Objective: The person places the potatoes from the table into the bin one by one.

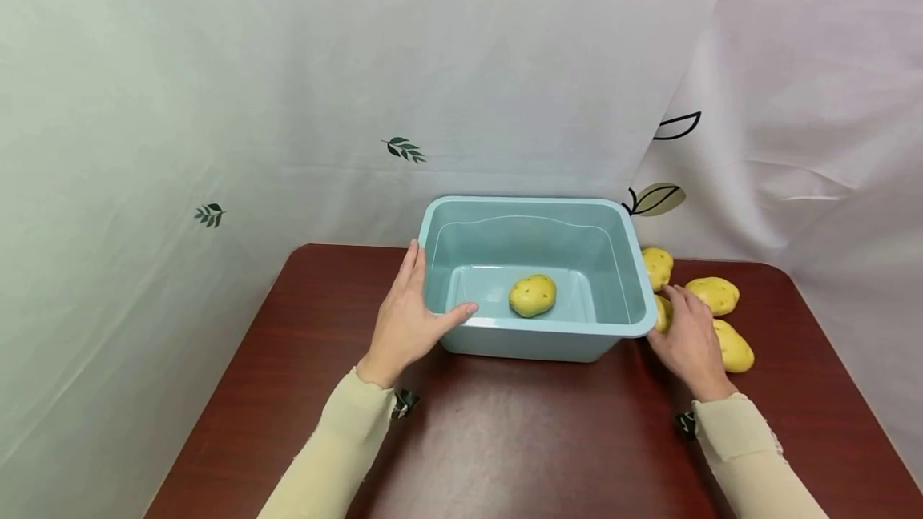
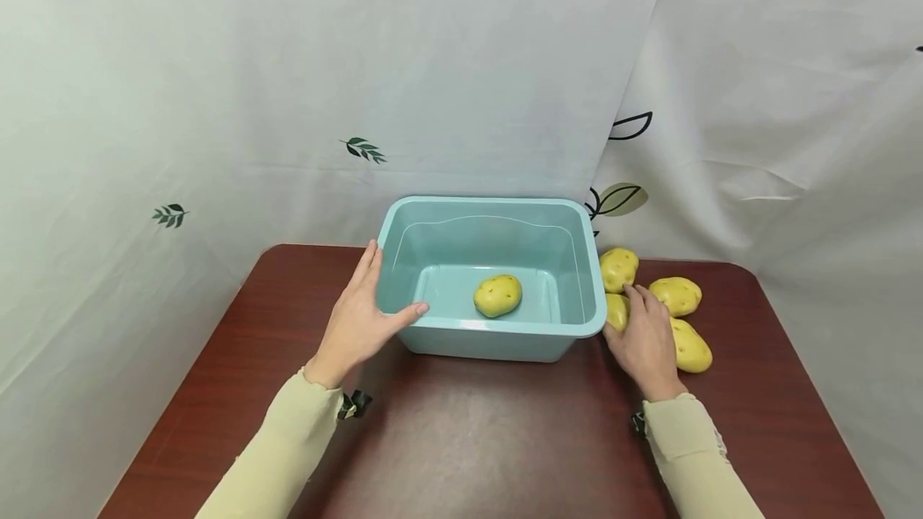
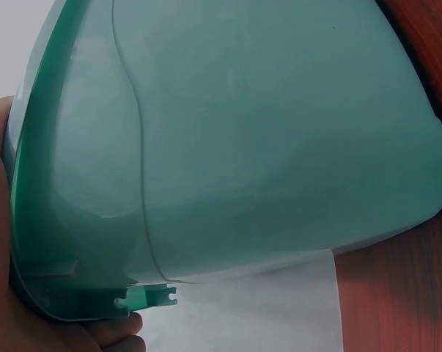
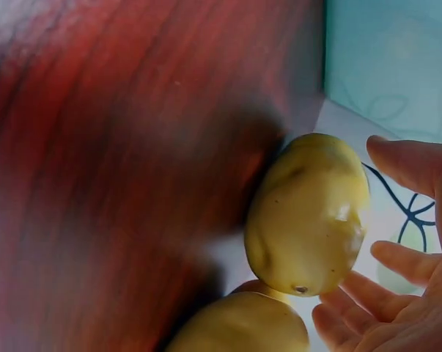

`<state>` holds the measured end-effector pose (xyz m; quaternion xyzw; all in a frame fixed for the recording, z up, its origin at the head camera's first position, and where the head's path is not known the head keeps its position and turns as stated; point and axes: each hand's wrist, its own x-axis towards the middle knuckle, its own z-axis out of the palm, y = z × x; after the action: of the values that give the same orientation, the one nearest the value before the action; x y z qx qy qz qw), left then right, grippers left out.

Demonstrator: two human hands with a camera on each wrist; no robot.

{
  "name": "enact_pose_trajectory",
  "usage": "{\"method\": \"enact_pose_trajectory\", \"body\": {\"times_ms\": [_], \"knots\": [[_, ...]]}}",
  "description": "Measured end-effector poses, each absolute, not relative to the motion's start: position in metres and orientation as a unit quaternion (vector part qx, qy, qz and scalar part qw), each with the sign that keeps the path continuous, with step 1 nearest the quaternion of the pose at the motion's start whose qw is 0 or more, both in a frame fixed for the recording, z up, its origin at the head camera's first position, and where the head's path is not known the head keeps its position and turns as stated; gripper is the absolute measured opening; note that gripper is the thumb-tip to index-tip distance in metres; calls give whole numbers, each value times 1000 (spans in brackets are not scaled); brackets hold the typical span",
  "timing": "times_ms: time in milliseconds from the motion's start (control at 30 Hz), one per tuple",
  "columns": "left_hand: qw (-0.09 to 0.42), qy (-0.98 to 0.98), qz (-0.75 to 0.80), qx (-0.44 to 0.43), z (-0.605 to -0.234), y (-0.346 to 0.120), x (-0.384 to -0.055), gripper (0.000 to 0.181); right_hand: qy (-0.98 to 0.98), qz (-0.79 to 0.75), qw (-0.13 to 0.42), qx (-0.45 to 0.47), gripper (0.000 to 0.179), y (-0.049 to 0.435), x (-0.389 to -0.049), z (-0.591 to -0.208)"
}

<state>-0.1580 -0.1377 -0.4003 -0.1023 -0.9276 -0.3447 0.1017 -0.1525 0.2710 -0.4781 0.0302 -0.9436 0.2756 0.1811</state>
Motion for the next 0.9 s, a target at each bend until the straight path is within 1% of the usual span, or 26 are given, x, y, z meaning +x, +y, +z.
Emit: {"method": "enact_pose_trajectory", "body": {"times_ms": [167, 400, 567, 733, 900], "knots": [[103, -926, -348, -103, -399, -137, -158, 119, -941, 272, 195, 44, 68, 270, -155, -480], [101, -927, -347, -103, -398, -137, -156, 119, -941, 272, 194, 53, 64, 268, -156, -484], [104, -927, -344, -105, -399, -138, -156, 119, -941, 264, 203, 65, 60, 267, -155, -489], [106, -927, -344, -106, -400, -138, -157, 118, -946, 254, 191, 64, 58, 266, -154, -491], [106, -926, -347, -105, -400, -138, -157, 118, -952, 243, 174, 63, 61, 267, -153, -490]]}}
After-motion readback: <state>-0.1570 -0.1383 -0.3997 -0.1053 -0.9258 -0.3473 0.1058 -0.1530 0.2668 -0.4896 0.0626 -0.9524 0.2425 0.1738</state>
